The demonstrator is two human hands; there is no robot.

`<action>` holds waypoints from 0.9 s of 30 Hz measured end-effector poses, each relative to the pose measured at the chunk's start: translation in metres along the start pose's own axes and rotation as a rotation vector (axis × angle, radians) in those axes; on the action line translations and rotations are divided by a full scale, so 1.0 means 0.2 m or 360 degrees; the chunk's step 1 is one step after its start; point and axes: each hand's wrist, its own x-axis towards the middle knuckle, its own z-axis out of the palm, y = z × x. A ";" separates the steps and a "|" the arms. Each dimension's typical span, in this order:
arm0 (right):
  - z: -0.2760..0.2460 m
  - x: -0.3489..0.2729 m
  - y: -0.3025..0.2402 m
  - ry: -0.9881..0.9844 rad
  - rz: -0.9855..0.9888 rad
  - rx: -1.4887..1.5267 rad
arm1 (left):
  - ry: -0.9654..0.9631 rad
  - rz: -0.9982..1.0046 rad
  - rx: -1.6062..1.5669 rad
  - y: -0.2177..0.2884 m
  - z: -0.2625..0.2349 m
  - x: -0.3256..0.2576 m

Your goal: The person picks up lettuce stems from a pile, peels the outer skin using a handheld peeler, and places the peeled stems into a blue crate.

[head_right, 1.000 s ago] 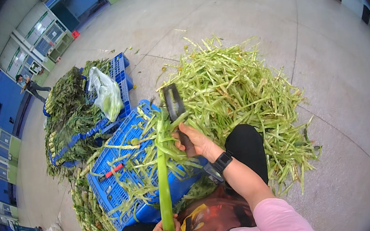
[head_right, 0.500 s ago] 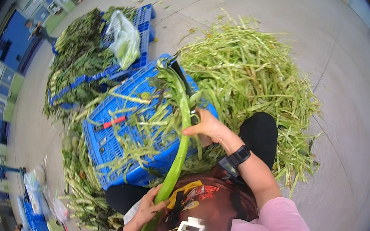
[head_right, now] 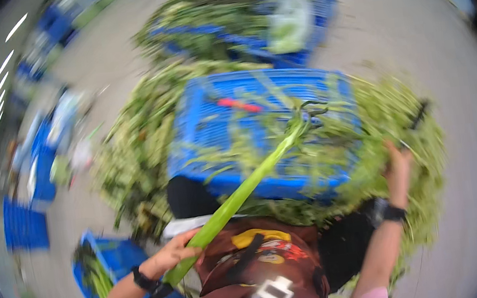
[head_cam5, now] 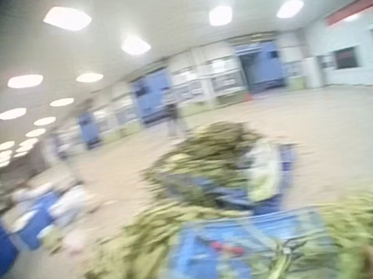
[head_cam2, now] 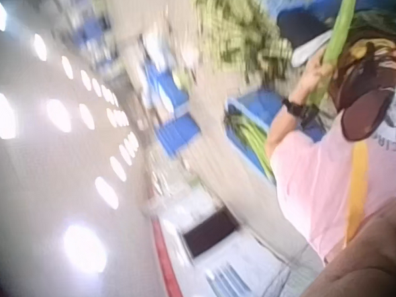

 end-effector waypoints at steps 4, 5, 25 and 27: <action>-0.03 0.17 0.11 -0.0210 0.0102 -0.0279 | 0.0266 0.0457 -0.0458 -0.13 -0.11 -0.27; -0.01 0.19 0.14 -0.0292 -0.0047 -0.0350 | 0.0393 0.0552 -0.0507 -0.16 -0.14 -0.33; 0.17 0.07 0.06 0.0166 -0.1698 -0.1992 | 0.3321 -0.1107 0.1013 -1.13 -0.55 -1.58; 0.21 -0.08 -0.02 -0.0076 -0.1339 -0.1711 | 0.3073 -0.0537 0.1089 -0.96 -0.62 -1.31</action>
